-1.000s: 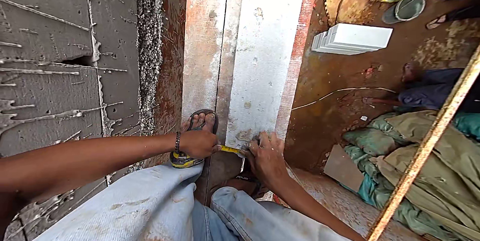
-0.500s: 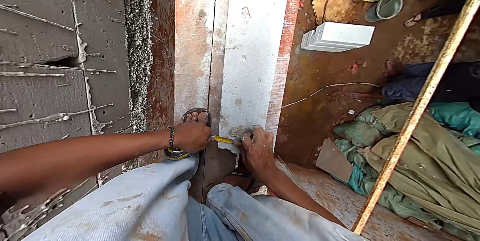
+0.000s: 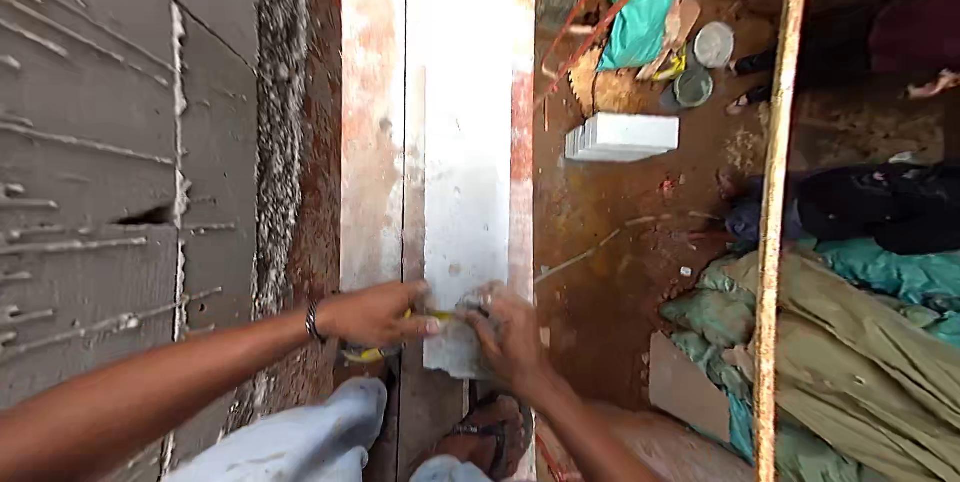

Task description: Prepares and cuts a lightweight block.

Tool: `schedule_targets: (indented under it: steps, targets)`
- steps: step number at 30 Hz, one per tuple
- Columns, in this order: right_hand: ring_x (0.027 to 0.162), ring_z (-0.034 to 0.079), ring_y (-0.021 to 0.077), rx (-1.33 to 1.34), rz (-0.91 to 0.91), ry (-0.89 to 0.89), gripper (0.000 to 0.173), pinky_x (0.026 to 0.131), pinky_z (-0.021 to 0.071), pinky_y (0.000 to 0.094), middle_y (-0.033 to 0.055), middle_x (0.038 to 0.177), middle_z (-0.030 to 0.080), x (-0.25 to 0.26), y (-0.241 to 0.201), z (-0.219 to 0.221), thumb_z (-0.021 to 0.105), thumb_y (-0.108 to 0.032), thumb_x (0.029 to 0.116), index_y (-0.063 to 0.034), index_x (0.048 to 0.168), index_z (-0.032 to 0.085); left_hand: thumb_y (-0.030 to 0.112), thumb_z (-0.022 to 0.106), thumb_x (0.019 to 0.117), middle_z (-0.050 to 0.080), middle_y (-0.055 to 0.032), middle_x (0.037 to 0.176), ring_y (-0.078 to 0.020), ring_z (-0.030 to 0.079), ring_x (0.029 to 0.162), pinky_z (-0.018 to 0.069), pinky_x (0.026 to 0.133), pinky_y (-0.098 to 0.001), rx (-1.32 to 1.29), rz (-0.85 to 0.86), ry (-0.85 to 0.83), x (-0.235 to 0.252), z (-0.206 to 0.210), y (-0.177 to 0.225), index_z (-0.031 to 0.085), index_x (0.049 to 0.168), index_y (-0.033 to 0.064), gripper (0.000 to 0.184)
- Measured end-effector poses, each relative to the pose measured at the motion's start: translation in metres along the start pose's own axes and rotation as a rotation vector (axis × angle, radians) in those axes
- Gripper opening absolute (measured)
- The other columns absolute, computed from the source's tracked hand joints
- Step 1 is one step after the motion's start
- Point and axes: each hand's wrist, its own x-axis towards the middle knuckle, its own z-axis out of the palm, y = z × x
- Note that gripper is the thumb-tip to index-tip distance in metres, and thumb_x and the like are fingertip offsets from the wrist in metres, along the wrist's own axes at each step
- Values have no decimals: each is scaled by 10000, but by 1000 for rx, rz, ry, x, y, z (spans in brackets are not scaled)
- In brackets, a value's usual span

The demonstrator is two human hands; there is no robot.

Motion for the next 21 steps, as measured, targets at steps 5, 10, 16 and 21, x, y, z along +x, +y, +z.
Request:
schedule_targets:
  steps: [5,10,16,21]
  targets:
    - [1016,742,181,26,-193,92,317,943,584,289,132,1127,757,17,-19,15,592,-120,1001,28,1265,688,446,629,989,681,-233,1025,-345,691,880,562,839,-554,103,104,254,17,-28,19,364,1507,-16,743]
    - [634,686,129,-84,128,403,352,619,593,317,103,852,747,40,3,-42,546,-146,995,33,1270,674,363,479,1084,666,-236,1033,-357,679,926,544,877,-537,103,-89,1000,58,-147,-4,506,1347,-60,499]
    - [995,735,226,-194,388,390,402,886,591,432,142,1174,737,26,56,-57,513,-91,983,18,1356,616,321,496,1079,648,-315,1168,-473,647,1123,485,975,-637,180,-372,1165,123,-271,-42,519,1304,-65,448]
    - [1233,589,496,-245,271,223,781,1012,508,572,377,1382,543,-10,35,-7,758,-482,832,77,1351,588,390,521,1053,600,-276,1275,-404,564,1244,432,1072,-555,173,-142,1344,156,-345,-1,603,1240,-58,492]
